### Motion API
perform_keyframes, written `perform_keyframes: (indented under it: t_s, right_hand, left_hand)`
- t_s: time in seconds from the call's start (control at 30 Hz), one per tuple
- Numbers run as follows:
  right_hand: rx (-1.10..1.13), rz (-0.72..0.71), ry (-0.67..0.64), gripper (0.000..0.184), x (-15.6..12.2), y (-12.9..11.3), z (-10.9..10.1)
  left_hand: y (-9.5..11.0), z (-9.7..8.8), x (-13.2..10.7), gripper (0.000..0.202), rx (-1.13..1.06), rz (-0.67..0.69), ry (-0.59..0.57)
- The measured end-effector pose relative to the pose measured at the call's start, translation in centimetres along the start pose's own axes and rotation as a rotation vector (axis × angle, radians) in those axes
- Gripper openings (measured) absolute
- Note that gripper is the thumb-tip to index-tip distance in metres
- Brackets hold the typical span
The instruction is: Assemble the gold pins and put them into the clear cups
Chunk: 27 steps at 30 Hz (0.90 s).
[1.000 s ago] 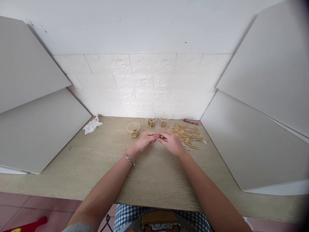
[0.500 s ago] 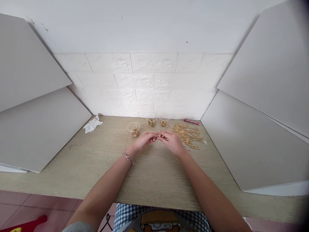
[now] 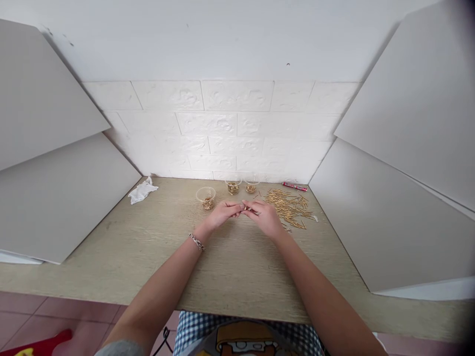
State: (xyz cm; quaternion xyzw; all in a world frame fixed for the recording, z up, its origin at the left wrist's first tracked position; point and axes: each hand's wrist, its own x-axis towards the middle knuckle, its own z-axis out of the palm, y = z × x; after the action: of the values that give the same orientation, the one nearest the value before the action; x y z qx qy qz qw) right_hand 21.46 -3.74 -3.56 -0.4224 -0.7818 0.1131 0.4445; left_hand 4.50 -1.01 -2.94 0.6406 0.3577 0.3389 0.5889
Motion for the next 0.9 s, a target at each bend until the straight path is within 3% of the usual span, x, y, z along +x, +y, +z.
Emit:
perform_keyframes:
  t_s: [0.47, 0.9]
  right_hand:
    - [0.061, 0.028, 0.009, 0.024, 0.1, -0.2, -0.1]
    - [0.082, 0.035, -0.004, 0.025, 0.2, -0.4, -0.2]
  left_hand:
    - [1.9, -0.1, -0.9, 0.036, 0.119, 0.031, -0.063]
    - [1.2, -0.4, -0.7, 0.032, 0.087, -0.011, -0.075]
